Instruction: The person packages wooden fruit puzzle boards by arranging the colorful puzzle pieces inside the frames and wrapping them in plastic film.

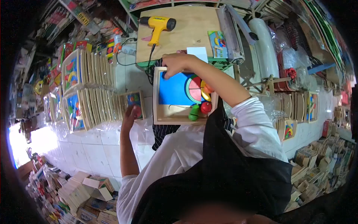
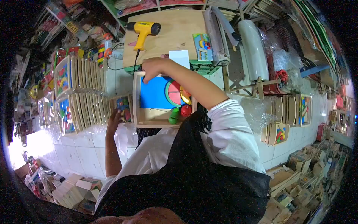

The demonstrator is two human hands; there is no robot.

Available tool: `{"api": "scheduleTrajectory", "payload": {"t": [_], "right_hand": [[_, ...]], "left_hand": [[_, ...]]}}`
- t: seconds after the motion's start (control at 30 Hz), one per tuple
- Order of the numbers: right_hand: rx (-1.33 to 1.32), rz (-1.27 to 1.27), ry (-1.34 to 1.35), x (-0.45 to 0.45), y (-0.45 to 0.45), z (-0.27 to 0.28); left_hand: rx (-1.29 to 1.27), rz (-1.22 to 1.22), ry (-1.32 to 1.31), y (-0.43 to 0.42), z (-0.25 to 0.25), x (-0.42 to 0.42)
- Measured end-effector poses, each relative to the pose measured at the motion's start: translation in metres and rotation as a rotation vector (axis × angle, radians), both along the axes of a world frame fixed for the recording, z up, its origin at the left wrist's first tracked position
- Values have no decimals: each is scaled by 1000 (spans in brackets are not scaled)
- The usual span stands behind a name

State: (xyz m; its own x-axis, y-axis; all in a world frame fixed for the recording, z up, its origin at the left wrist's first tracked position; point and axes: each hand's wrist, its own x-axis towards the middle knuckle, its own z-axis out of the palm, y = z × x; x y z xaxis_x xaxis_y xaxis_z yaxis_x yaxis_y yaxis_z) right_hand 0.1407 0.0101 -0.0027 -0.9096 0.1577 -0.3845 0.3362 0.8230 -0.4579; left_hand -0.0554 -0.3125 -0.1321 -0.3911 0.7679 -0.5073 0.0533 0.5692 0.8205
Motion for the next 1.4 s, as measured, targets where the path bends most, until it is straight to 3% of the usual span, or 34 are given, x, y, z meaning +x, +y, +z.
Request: {"api": "scheduleTrajectory", "payload": {"t": [0.03, 0.13, 0.2, 0.23, 0.27, 0.3, 0.33, 0.43, 0.53, 0.7, 0.87, 0.97, 1.4], "right_hand": [[4, -42, 40, 7, -2, 5], [37, -191, 147, 27, 11, 11], [33, -440, 323, 36, 42, 6], [-112, -570, 495, 57, 52, 14], [-257, -695, 670, 83, 60, 50], [-217, -603, 964, 105, 81, 63], [-254, -699, 1126, 128, 60, 128], [-16, -393, 1420, 198, 22, 244], [130, 13, 1394, 231, -31, 310], [162, 279, 1237, 229, -74, 339], [203, 304, 1188, 228, -85, 339], [206, 312, 1176, 228, -91, 337], [227, 330, 1147, 226, -112, 335]], "left_hand": [[71, 111, -211, 27, 28, 17], [217, 3, -215, 80, 82, 59], [320, -83, -162, 96, 65, 70], [368, -127, -131, 100, 58, 73], [353, -196, -6, 108, 82, 82], [347, -203, -24, 111, 82, 84], [339, -210, -43, 112, 80, 84], [308, -197, -83, 113, 78, 85], [323, -217, -79, 114, 70, 79], [290, -167, -73, 113, 81, 86], [299, -153, -109, 112, 72, 85], [325, -195, 16, 111, 76, 86], [358, -126, -55, 107, 75, 91]]}}
